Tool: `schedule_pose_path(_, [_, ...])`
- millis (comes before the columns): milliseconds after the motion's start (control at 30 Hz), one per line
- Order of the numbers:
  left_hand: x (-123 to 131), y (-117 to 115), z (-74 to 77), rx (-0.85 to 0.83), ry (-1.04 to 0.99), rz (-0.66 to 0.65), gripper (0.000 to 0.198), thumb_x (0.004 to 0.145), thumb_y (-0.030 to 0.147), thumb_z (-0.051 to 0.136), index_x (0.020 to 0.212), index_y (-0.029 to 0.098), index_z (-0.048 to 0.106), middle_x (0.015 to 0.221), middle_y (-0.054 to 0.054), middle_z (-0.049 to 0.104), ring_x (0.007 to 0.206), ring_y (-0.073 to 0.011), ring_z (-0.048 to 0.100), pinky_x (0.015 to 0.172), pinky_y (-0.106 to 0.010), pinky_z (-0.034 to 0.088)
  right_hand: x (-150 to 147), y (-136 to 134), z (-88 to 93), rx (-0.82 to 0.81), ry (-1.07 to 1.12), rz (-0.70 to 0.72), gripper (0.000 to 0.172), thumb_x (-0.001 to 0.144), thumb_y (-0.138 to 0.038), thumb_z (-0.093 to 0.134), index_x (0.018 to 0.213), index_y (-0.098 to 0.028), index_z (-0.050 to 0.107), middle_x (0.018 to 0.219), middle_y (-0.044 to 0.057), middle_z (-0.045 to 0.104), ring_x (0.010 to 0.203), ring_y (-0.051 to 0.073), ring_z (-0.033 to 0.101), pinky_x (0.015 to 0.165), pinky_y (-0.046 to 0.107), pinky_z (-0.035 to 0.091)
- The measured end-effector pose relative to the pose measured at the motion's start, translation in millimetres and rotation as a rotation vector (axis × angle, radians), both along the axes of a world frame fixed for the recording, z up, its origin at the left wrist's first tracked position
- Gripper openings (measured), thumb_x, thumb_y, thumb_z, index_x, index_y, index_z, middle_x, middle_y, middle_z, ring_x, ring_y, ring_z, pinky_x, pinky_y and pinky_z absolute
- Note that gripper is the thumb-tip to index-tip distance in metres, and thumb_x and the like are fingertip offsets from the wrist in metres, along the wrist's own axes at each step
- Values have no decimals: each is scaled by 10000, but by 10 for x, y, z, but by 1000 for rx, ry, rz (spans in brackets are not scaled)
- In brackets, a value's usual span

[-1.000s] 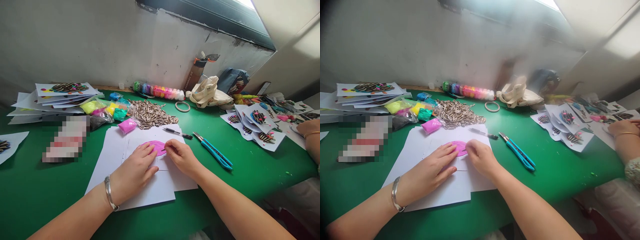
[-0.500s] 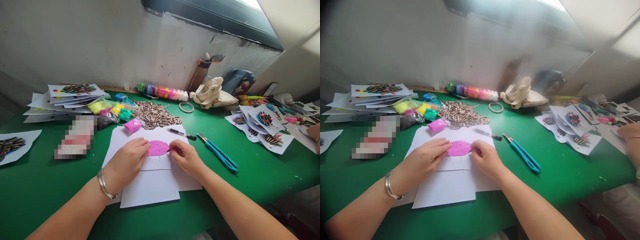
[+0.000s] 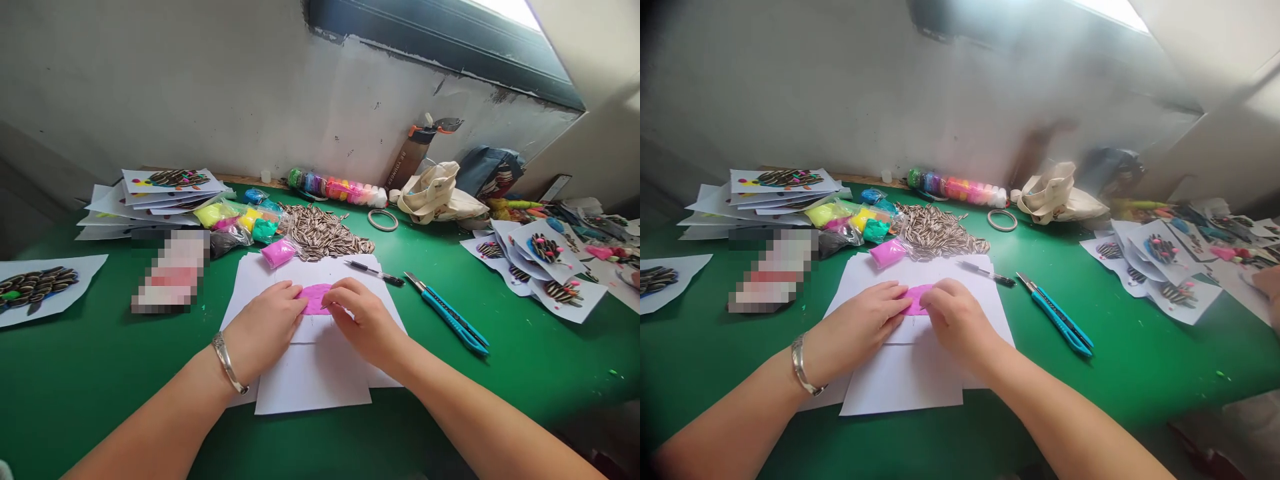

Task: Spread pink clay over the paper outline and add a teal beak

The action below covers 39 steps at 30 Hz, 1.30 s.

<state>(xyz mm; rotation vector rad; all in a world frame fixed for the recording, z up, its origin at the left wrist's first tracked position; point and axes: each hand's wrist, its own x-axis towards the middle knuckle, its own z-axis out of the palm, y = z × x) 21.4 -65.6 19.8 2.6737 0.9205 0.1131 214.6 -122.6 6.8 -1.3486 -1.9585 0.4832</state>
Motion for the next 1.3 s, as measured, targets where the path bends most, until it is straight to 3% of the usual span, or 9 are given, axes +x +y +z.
schedule_pose_path(267, [-3, -27, 1, -37, 6, 7, 210, 949, 130, 451, 1049, 145, 635, 1158, -121, 591, 1170, -262, 476, 1053, -438, 397, -44, -75, -263, 84, -37, -48, 234, 875, -58, 477, 922, -220, 640, 877, 42, 653, 834, 190, 577, 715, 317, 472])
schedule_pose_path(467, [-3, -41, 13, -19, 22, 4, 185, 950, 150, 466, 996, 159, 645, 1089, -106, 599, 1094, -259, 503, 980, -432, 447, -61, -57, -247, 87, -77, -85, 219, 861, -34, 510, 907, -207, 636, 867, 41, 672, 835, 206, 563, 725, 337, 447])
schedule_pose_path(667, [0, -25, -17, -16, 3, -2, 197, 943, 142, 481, 1064, 167, 635, 1121, -99, 599, 1119, -252, 497, 999, -418, 432, -92, -26, -276, 84, -103, -74, 228, 850, -18, 531, 906, -210, 639, 873, 38, 672, 837, 201, 555, 742, 333, 435])
schedule_pose_path(1300, [4, -39, -4, -12, -36, -6, 162, 938, 136, 476, 977, 175, 628, 1067, -92, 609, 1073, -248, 511, 935, -394, 448, -99, -14, -279, 85, -138, -58, 215, 867, -43, 520, 878, -224, 636, 850, 36, 674, 809, 197, 543, 744, 341, 416])
